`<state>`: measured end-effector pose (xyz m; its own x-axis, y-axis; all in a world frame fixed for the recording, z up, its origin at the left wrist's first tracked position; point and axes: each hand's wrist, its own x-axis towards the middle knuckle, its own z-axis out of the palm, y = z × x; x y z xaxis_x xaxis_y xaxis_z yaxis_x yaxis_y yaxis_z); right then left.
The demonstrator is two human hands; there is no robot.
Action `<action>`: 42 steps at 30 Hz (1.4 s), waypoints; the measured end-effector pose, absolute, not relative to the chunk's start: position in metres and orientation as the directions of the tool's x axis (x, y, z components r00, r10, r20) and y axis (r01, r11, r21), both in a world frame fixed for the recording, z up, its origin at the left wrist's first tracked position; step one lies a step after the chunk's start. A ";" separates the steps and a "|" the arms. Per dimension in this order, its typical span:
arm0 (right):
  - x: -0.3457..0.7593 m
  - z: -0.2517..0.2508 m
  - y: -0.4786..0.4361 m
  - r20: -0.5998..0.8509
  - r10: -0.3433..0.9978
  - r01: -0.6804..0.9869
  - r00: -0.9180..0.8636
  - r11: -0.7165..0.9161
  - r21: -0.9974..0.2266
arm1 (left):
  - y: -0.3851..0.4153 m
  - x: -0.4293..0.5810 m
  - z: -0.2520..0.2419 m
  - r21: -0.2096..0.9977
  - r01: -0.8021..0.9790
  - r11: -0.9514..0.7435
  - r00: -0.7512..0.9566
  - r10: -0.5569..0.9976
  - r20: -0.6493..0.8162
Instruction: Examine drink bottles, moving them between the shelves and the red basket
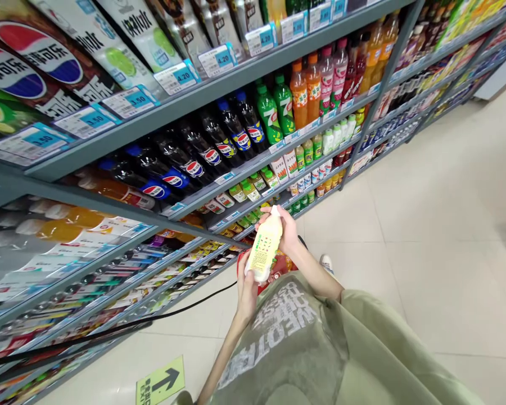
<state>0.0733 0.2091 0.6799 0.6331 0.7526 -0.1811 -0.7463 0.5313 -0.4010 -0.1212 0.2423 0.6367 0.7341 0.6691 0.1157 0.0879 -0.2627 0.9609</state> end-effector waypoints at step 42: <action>0.082 0.683 0.195 -0.291 0.636 -0.699 0.715 0.630 -0.339 | 0.238 -0.101 0.635 0.948 0.087 -0.308 0.728 0.669 0.150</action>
